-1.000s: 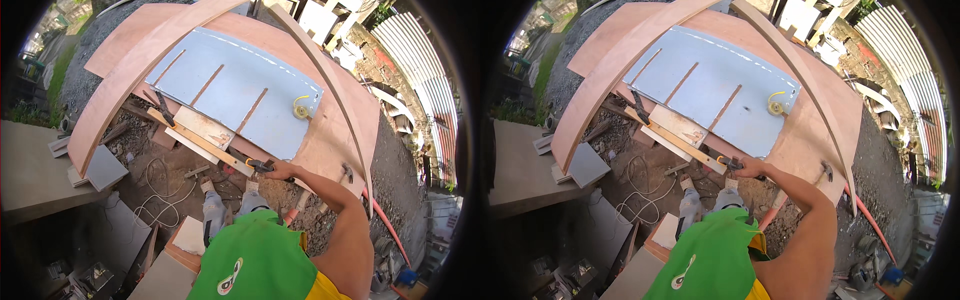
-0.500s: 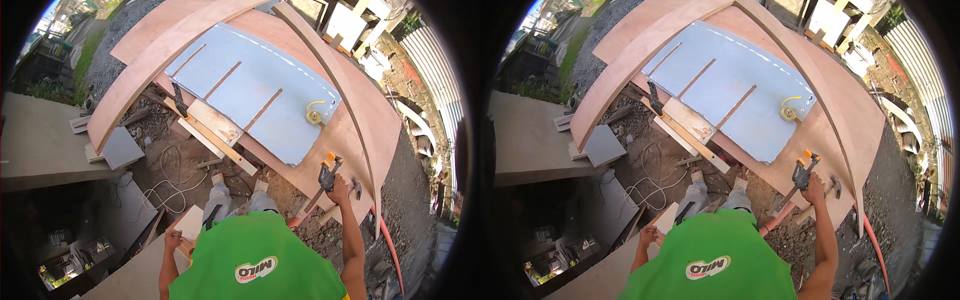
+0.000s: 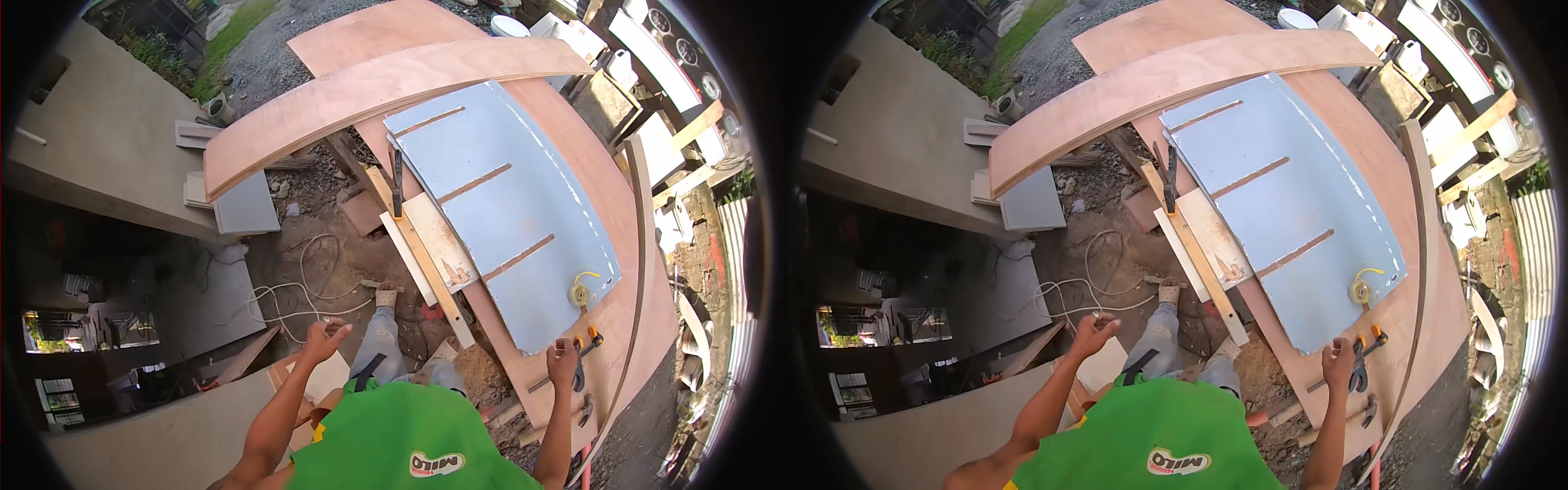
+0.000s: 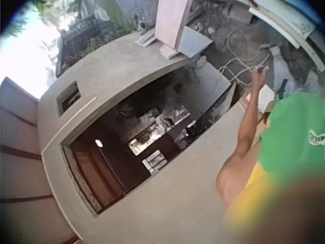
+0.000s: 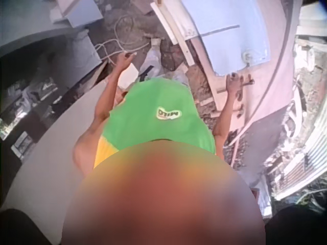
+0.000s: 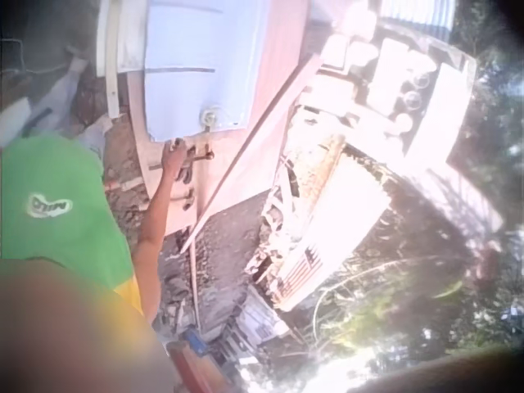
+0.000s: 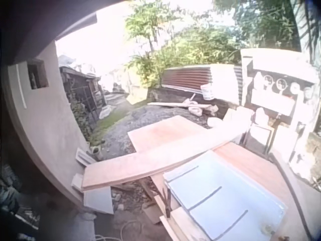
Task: The person positions a piece of wood against a guide and uses a circular saw to cut it.
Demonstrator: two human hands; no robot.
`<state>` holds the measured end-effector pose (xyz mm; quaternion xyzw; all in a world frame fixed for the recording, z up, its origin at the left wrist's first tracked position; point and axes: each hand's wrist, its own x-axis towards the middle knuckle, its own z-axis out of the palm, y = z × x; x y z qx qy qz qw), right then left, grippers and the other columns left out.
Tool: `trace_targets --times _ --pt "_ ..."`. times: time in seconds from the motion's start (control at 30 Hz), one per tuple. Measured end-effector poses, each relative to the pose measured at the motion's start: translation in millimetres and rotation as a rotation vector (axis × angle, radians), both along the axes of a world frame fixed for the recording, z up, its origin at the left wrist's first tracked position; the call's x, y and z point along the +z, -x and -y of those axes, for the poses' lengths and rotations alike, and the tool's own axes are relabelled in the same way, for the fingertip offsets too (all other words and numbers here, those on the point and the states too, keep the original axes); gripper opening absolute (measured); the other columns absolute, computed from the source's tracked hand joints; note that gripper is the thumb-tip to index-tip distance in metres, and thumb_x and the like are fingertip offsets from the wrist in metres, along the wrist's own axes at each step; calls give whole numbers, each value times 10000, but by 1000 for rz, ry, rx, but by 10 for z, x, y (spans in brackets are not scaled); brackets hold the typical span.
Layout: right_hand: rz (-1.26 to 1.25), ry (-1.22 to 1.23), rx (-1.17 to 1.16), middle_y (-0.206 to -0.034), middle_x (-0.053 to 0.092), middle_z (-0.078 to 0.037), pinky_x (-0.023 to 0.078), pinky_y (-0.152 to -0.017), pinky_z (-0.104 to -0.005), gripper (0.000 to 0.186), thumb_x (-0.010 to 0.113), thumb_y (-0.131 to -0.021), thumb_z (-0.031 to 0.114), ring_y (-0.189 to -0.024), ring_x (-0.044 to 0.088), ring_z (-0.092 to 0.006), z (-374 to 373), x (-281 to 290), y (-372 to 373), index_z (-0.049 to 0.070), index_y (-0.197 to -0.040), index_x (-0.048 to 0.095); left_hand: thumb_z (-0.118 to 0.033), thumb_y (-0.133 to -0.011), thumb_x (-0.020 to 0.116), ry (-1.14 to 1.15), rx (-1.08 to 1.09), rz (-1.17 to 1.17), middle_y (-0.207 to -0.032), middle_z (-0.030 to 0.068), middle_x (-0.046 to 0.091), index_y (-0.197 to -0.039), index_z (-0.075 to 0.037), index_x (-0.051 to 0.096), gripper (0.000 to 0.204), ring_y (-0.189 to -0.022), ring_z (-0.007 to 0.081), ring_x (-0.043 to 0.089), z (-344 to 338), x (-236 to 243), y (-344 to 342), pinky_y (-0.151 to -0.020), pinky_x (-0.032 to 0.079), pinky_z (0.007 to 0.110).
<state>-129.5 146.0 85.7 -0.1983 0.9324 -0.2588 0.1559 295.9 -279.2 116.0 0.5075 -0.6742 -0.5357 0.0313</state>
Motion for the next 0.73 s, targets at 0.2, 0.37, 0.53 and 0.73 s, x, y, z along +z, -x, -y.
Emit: trace_targets --times 0.2,0.37,0.53,0.73 --pt "651 521 157 -1106 624 -156 539 -875 -319 619 800 -794 127 -995 641 -204 2905 -47 -589 -99 -1290 507 -386 -755 836 -78 -25 -71 -871 114 708 -1007 83 675 556 -811 163 666 928 -730 1133 -733 540 326" --pt "634 616 320 -1154 617 -152 525 -882 -350 737 845 -754 279 -1101 595 -229 5108 -512 -365 -96 -1283 495 -461 -743 812 -132 -142 14 -1021 247 643 -1058 82 586 668 -938 392 653 1004 -1328 2079 -844 517 463" --pt "780 345 295 -842 547 15 459 -694 -303 352 732 -846 322 -765 511 -113 5705 -761 -144 39 -1005 596 -530 -722 816 29 55 278 -1124 294 606 -1166 96 510 826 -1083 447 598 1036 -1208 2352 -915 489 512" --pt "847 524 151 -876 571 11 467 -727 -290 358 744 -834 287 -792 522 -99 5762 -830 -321 60 -1072 601 -559 -727 813 -456 147 -16 -1340 369 486 -1296 123 403 978 -1322 486 438 937 -1799 2450 -1096 378 465"
